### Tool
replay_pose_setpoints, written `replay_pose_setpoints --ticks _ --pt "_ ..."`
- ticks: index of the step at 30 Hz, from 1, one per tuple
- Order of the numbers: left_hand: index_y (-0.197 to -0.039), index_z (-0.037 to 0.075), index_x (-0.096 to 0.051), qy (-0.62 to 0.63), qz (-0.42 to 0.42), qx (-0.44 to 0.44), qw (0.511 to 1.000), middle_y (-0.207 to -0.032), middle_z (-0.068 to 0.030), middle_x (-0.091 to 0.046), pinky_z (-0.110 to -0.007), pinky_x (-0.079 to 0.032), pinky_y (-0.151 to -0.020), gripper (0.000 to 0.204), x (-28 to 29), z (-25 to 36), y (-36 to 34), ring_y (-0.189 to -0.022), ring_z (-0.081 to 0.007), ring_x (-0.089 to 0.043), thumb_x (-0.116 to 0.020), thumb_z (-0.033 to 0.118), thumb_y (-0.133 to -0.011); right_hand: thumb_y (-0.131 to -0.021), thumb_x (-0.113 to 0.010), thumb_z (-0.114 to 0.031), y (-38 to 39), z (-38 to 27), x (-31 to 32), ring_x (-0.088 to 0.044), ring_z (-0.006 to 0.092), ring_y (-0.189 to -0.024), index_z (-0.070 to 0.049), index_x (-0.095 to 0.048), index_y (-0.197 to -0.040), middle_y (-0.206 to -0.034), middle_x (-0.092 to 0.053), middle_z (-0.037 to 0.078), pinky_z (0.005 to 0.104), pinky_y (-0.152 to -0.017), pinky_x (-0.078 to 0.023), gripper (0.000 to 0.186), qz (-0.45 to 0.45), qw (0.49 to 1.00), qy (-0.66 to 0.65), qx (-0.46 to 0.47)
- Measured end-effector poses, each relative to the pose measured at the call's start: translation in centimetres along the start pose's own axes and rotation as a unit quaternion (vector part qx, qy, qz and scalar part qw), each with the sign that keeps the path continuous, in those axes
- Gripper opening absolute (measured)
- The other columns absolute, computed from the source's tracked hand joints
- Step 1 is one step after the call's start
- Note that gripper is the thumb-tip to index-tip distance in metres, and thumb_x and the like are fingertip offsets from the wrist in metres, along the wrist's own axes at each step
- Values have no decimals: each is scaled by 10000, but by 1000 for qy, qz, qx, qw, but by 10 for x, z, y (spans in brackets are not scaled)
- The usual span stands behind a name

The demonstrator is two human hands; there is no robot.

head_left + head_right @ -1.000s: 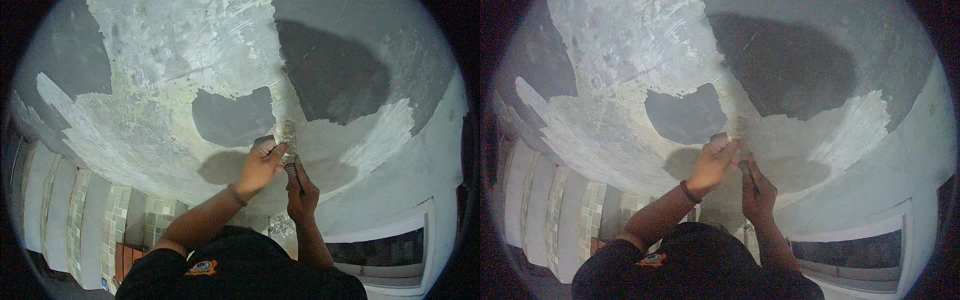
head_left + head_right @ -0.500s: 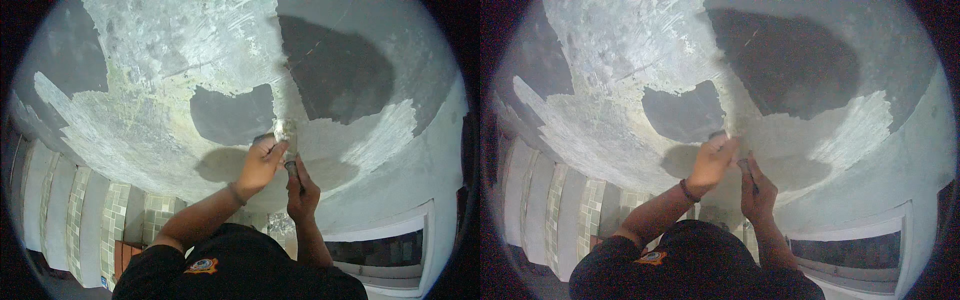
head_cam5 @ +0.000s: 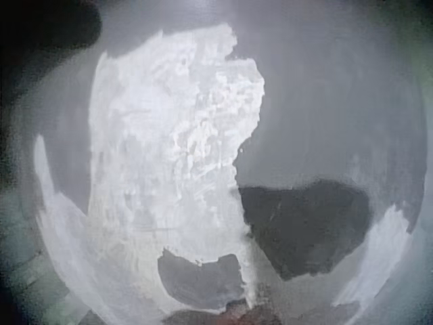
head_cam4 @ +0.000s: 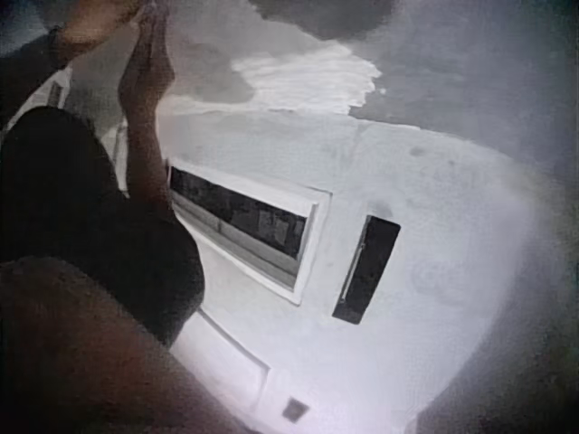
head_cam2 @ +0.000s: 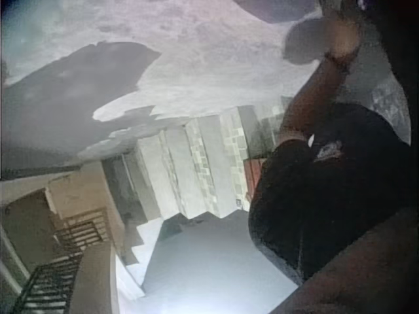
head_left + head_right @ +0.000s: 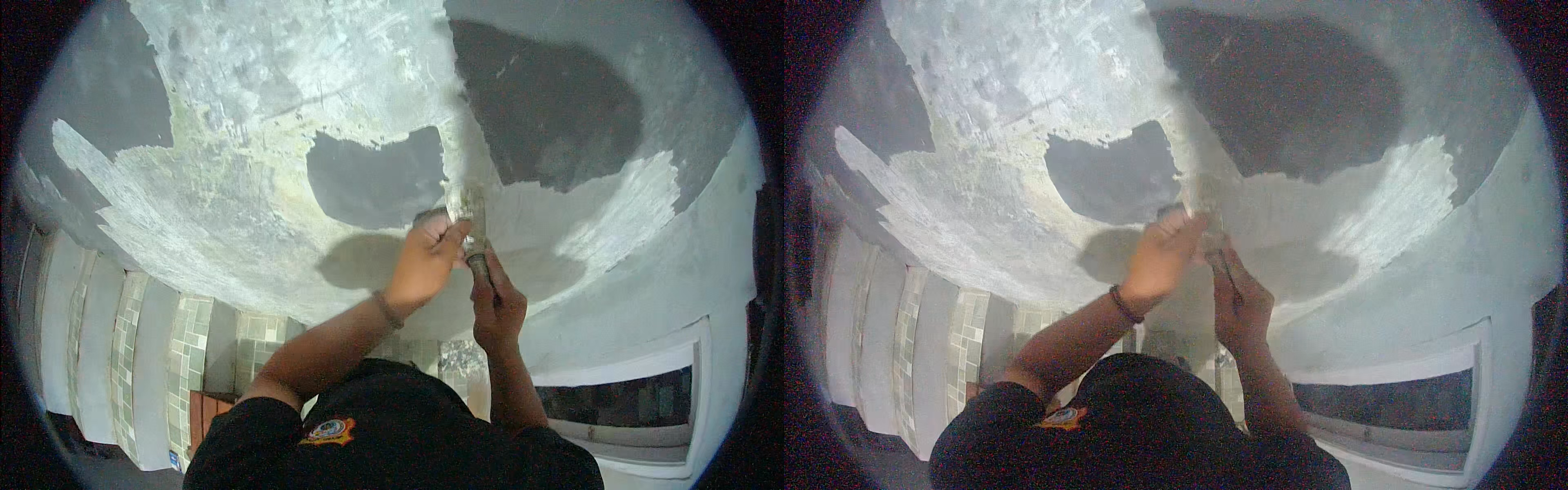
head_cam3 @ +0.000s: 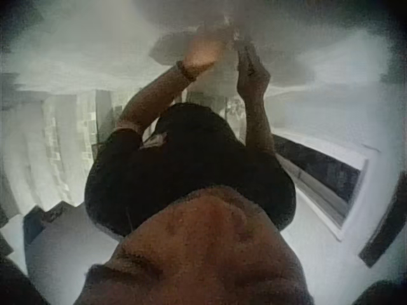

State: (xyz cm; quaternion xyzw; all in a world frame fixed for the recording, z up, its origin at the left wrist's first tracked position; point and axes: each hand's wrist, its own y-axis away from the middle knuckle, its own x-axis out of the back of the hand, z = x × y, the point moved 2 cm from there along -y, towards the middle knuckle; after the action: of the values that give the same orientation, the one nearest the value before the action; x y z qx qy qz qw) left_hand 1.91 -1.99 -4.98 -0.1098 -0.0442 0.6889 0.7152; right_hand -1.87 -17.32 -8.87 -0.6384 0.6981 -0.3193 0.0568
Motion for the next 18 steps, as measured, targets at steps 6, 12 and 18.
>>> replay_pose_setpoints --ticks 6,12,18 --pt "-895 18 -647 4 14 -76 997 -703 11 -595 -261 -460 -582 296 2 11 -1 -635 -66 -545 -559 236 -1075 -1031 -587 -139 -1 -14 2 -730 256 -823 -34 -619 -1393 -1204 -727 203 359 -785 -561 378 -13 999 14 -33" --pt "-934 16 -662 -57 14 -33 998 -736 7 -618 -258 -469 -590 283 4 14 0 -656 -61 -553 -575 248 -1072 -1023 -577 -129 3 -25 4 -703 260 -764 -47 -581 -1439 -1090 -743 201 352 -753 -555 424 -16 997 7 -72" --pt "-1030 -3 -687 -1 -2 -3 1000 -803 11 -644 -262 -543 -656 248 1 18 2 -701 -58 -591 -567 209 -1076 -1012 -600 -92 -3 -25 4 -750 241 -880 -50 -573 -1447 -1160 -734 220 343 -772 -565 437 -23 998 31 -55"
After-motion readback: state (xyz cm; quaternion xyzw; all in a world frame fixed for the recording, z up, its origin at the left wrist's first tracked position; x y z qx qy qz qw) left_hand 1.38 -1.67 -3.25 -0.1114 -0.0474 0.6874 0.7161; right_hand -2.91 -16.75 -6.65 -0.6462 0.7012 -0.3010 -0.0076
